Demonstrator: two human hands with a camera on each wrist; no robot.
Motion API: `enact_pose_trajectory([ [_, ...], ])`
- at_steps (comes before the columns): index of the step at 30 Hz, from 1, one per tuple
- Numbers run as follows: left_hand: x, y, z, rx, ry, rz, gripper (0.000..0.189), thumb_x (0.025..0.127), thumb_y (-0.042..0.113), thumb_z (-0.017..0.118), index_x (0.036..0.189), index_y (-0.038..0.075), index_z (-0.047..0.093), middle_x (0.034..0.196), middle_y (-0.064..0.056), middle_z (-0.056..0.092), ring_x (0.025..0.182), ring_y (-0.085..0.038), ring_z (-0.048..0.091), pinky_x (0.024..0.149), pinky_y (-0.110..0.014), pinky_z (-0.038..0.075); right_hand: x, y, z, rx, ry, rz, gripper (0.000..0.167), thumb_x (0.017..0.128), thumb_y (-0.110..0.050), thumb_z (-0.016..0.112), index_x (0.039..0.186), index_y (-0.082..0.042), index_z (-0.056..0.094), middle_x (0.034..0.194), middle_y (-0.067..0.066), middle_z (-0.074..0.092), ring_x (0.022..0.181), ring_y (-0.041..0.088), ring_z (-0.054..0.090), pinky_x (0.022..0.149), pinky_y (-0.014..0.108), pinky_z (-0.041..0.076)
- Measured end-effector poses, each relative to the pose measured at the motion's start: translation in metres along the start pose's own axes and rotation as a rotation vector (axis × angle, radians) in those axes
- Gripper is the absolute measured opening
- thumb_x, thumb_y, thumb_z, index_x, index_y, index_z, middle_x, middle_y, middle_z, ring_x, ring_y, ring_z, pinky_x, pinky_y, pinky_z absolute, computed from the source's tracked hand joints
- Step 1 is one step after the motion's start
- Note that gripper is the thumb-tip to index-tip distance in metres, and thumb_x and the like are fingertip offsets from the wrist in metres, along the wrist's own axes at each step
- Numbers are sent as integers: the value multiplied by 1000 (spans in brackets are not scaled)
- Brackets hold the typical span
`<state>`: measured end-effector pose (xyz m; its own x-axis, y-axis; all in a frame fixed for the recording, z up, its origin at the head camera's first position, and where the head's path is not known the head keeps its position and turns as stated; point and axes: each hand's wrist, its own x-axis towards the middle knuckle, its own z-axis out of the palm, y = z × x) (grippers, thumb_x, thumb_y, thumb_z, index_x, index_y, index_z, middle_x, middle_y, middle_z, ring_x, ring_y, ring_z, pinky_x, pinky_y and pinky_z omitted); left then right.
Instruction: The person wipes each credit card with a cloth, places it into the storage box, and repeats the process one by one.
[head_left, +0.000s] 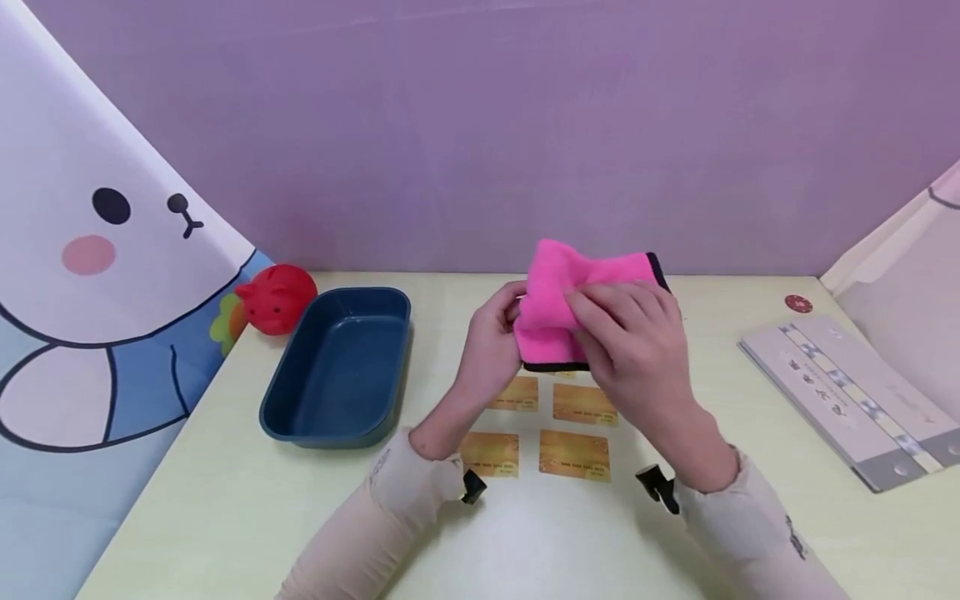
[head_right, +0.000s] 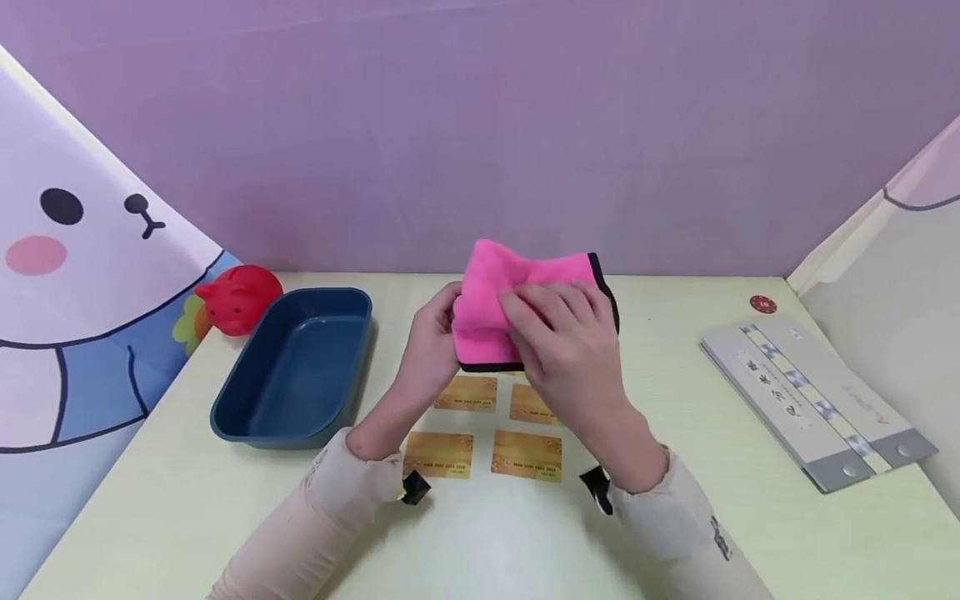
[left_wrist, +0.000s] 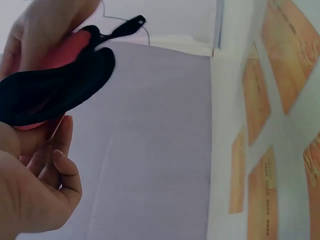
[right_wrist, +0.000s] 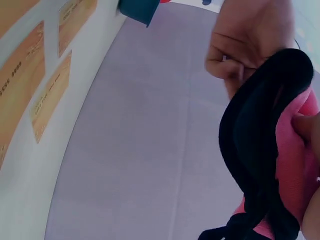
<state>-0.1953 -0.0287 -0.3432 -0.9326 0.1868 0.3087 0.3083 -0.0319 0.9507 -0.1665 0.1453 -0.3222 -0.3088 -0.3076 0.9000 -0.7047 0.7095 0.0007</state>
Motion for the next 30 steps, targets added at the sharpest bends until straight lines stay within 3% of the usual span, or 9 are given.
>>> enact_pose_trajectory([
  [4,-2,8,-5,7,-32,-16,32,95,-7,54,125,2,60,77,-7,52,64,-10,49,59,-22,45,-1,3,0,-4,-110,-17,29,100,-23,61,122,-6,70,111,17,69,102,39,61,89,54,46],
  [7,0,12,-9,8,-37,-17,31,94,-8,54,124,1,60,88,-13,65,70,-10,59,64,-23,53,-2,5,-1,-8,-209,-36,37,98,-21,61,130,-4,64,120,19,65,109,41,58,93,55,45],
  [10,2,14,-12,23,-48,-4,33,93,-9,54,124,1,60,103,-18,70,82,-13,66,71,-25,57,-3,5,-1,-36,-252,-39,43,94,-17,63,134,-4,61,124,20,61,112,42,56,94,57,44],
  [15,2,14,-12,83,-69,24,37,91,-13,54,123,3,61,109,-16,71,89,-20,65,76,-25,54,-5,1,2,-111,-191,7,39,90,-12,68,129,-7,65,122,19,63,111,41,56,90,56,46],
  [20,-1,16,-11,126,-64,54,34,93,-12,54,122,3,61,100,-16,72,80,-25,63,68,-22,49,-5,1,5,-150,-99,73,30,89,-5,68,119,-4,68,113,17,67,103,38,60,81,56,49],
  [24,-2,20,-14,124,-80,68,28,97,1,61,124,7,62,92,-15,71,66,-22,59,58,-22,41,-3,11,0,-166,-49,161,25,91,-2,63,114,1,69,106,21,68,95,41,63,72,57,50],
  [27,-2,22,-18,110,-75,78,29,97,8,65,126,10,63,90,-14,70,66,-16,59,55,-25,34,-2,24,-8,-175,-18,226,23,91,1,59,112,5,68,100,24,68,89,44,62,70,58,48],
  [30,0,22,-23,77,-52,88,30,97,8,65,127,9,62,89,-16,68,72,-13,64,58,-25,38,-1,37,-17,-182,15,285,23,92,1,56,110,7,67,98,26,68,87,46,60,74,60,46],
])
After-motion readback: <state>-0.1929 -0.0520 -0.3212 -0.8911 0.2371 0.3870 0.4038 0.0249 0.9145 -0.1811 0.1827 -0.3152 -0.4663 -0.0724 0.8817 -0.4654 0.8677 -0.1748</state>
